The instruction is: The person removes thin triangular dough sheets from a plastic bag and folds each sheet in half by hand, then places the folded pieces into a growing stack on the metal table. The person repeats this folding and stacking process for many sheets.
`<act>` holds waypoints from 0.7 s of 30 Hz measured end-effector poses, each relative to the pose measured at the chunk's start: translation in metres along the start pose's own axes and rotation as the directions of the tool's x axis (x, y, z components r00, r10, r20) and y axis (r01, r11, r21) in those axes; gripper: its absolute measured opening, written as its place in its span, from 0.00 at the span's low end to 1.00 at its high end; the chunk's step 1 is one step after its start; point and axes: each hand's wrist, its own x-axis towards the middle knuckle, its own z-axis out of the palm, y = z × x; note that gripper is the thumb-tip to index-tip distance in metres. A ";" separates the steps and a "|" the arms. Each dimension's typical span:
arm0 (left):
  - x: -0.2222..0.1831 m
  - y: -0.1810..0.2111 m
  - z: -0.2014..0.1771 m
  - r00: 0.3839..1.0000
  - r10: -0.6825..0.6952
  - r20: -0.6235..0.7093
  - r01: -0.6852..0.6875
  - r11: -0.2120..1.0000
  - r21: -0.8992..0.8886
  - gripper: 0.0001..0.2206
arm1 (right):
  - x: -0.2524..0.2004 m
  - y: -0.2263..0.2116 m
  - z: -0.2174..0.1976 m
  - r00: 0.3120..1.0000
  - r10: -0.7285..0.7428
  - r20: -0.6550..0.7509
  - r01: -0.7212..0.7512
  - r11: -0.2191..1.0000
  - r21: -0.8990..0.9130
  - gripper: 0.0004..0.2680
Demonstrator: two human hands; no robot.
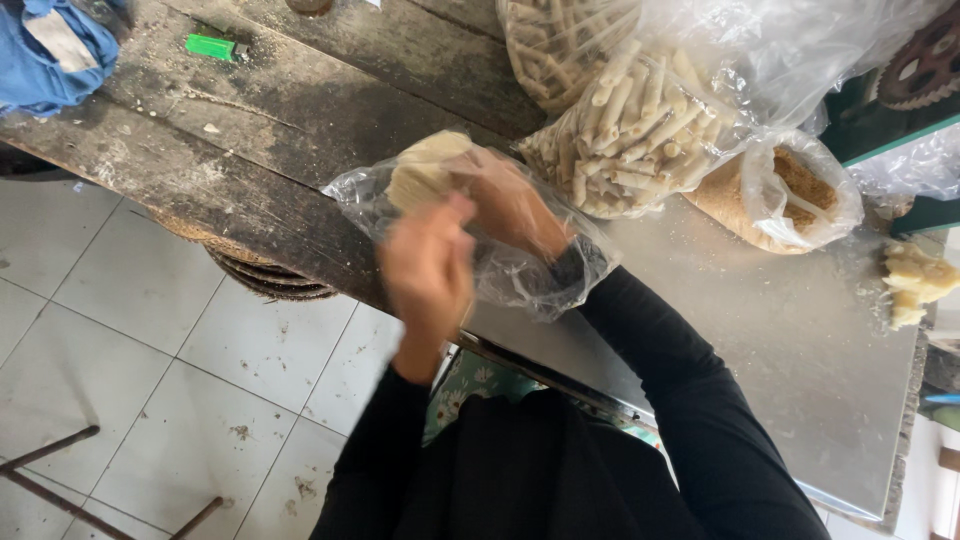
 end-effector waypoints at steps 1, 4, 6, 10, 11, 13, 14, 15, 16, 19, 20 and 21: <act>0.005 -0.025 -0.011 0.995 -0.094 -0.042 0.102 0.965 0.242 0.11 | 0.000 -0.004 0.004 0.998 0.060 -0.017 -0.060 0.998 0.000 0.12; 0.029 -0.105 -0.022 0.977 -0.212 -0.021 0.197 0.865 0.462 0.20 | -0.001 -0.013 0.012 0.985 0.146 -0.087 -0.149 0.988 -0.032 0.13; 0.040 -0.143 -0.018 0.886 -0.407 0.222 0.358 0.905 0.229 0.21 | 0.004 -0.018 0.013 0.984 0.072 -0.162 -0.090 0.991 -0.103 0.12; 0.032 -0.169 0.001 0.788 -0.418 0.452 0.454 0.890 0.032 0.20 | 0.015 -0.022 0.013 0.975 0.051 -0.218 -0.075 0.992 -0.102 0.12; 0.030 -0.170 0.005 0.764 -0.473 0.439 0.506 0.861 0.049 0.18 | 0.014 -0.022 0.012 0.977 0.066 -0.204 -0.083 0.994 -0.074 0.12; 0.030 -0.170 0.011 0.708 -0.575 0.410 0.601 0.796 0.078 0.14 | 0.012 -0.021 0.009 0.976 0.036 -0.214 -0.045 0.998 -0.040 0.11; 0.032 -0.168 0.012 0.719 -0.574 0.392 0.593 0.801 0.083 0.13 | 0.010 -0.020 0.006 0.971 -0.009 -0.239 0.001 0.999 -0.035 0.11; 0.032 -0.166 0.012 0.729 -0.574 0.372 0.588 0.804 0.089 0.12 | 0.009 -0.019 0.004 0.963 -0.054 -0.262 0.047 0.998 -0.031 0.11; 0.032 -0.163 0.013 0.739 -0.574 0.352 0.582 0.808 0.095 0.11 | 0.008 -0.017 0.002 0.970 -0.034 -0.242 0.029 0.999 -0.027 0.10; 0.037 -0.153 0.016 0.706 -0.625 0.331 0.644 0.762 0.064 0.10 | 0.009 -0.011 0.002 0.980 0.066 -0.188 -0.056 0.997 0.058 0.07; 0.039 -0.150 0.016 0.711 -0.621 0.329 0.644 0.763 0.048 0.10 | 0.010 -0.008 0.003 0.977 0.127 -0.172 -0.105 0.986 0.132 0.08; 0.040 -0.146 0.017 0.715 -0.617 0.328 0.645 0.764 0.032 0.09 | 0.009 -0.005 0.005 0.970 0.190 -0.151 -0.158 0.966 0.204 0.08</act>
